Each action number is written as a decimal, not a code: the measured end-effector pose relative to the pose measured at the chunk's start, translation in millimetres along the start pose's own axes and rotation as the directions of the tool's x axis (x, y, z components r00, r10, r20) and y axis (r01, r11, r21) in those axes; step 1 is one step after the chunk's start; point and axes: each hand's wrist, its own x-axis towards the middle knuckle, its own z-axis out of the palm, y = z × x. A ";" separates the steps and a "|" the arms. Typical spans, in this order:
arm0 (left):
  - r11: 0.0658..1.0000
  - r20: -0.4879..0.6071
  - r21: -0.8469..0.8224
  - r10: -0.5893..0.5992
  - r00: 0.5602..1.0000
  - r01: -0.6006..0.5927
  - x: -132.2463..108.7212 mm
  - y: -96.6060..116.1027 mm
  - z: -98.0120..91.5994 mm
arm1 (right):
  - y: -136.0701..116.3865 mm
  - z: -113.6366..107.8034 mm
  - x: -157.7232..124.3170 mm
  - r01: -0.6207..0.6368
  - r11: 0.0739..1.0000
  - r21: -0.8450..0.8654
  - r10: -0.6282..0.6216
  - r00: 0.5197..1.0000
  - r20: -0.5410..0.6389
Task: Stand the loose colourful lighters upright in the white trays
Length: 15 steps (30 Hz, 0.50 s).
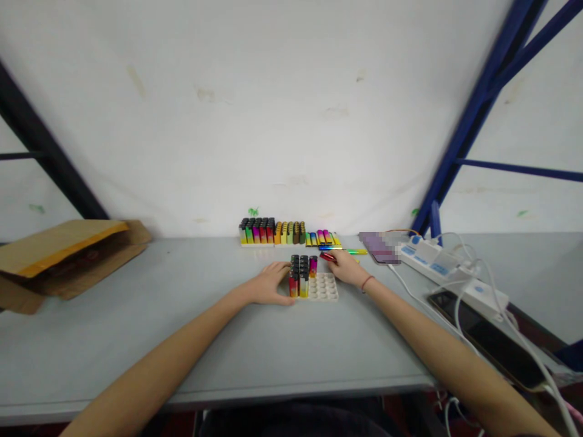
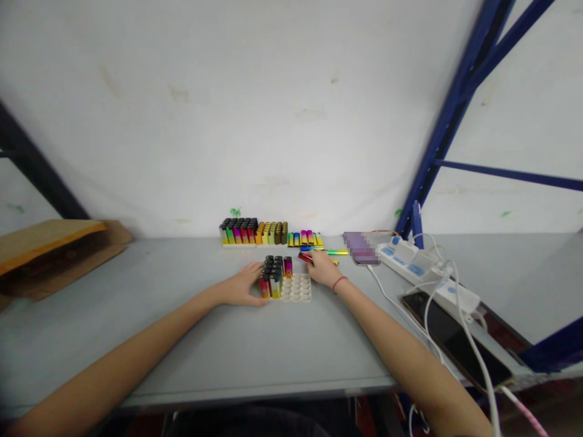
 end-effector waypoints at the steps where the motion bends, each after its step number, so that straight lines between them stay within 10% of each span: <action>1: 1.000 0.002 -0.001 0.000 1.000 0.000 0.1 0.3 -0.2 | -0.8 -1.0 -1.1 -0.012 0.997 0.080 0.015 0.999 -0.036; 8: 1.000 0.023 0.016 -0.013 1.000 0.013 0.9 3.5 -2.3 | -20.3 -11.3 -8.3 -0.016 0.685 0.728 0.100 0.992 -0.073; 15: 0.999 0.008 0.033 -0.007 1.000 0.007 0.0 2.6 -0.9 | -26.1 -7.4 -5.6 -0.132 0.388 0.912 0.306 0.952 0.007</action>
